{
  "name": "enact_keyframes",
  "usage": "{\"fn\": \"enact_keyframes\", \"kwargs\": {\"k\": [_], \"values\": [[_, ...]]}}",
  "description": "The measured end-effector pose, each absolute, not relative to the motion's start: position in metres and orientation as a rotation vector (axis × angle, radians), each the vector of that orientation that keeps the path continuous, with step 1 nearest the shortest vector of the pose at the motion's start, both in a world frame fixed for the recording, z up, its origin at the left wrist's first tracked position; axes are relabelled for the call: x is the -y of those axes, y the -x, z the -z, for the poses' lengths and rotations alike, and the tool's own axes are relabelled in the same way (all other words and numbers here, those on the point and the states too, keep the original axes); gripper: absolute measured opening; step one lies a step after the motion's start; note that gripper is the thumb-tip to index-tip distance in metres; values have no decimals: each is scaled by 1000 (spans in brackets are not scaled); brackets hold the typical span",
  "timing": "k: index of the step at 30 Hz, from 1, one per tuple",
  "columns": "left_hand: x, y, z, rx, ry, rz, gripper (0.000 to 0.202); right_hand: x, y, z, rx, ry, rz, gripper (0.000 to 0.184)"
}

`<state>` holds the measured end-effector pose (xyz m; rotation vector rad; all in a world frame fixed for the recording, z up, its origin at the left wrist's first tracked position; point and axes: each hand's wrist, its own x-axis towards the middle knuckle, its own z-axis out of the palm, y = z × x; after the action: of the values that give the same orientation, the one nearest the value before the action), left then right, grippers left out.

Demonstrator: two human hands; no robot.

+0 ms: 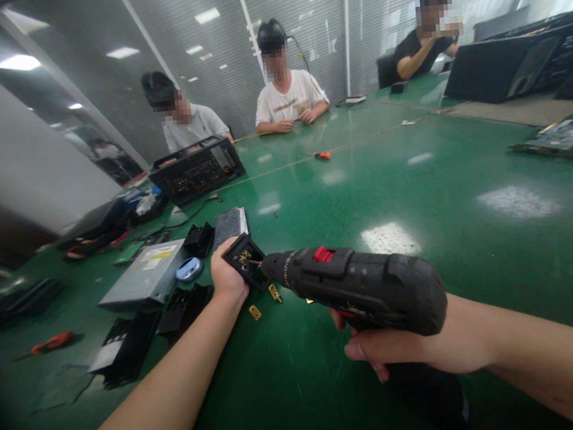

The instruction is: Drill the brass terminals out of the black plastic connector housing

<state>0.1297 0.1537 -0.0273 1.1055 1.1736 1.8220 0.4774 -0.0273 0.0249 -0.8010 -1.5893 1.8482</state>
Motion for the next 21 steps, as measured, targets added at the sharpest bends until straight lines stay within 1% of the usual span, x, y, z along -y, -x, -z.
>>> {"fn": "enact_keyframes", "kwargs": {"k": [4, 17, 21], "values": [[-154, -131, 27, -1187, -1048, -1806, 29, 25, -483, -15, 1625, 810, -1840, 42], [-152, -132, 24, -1193, -1035, -1796, 27, 27, -483, -17, 1624, 837, -1864, 48], [-153, -130, 28, -1176, -1072, -1804, 28, 25, -481, -16, 1608, 834, -1855, 45]]}}
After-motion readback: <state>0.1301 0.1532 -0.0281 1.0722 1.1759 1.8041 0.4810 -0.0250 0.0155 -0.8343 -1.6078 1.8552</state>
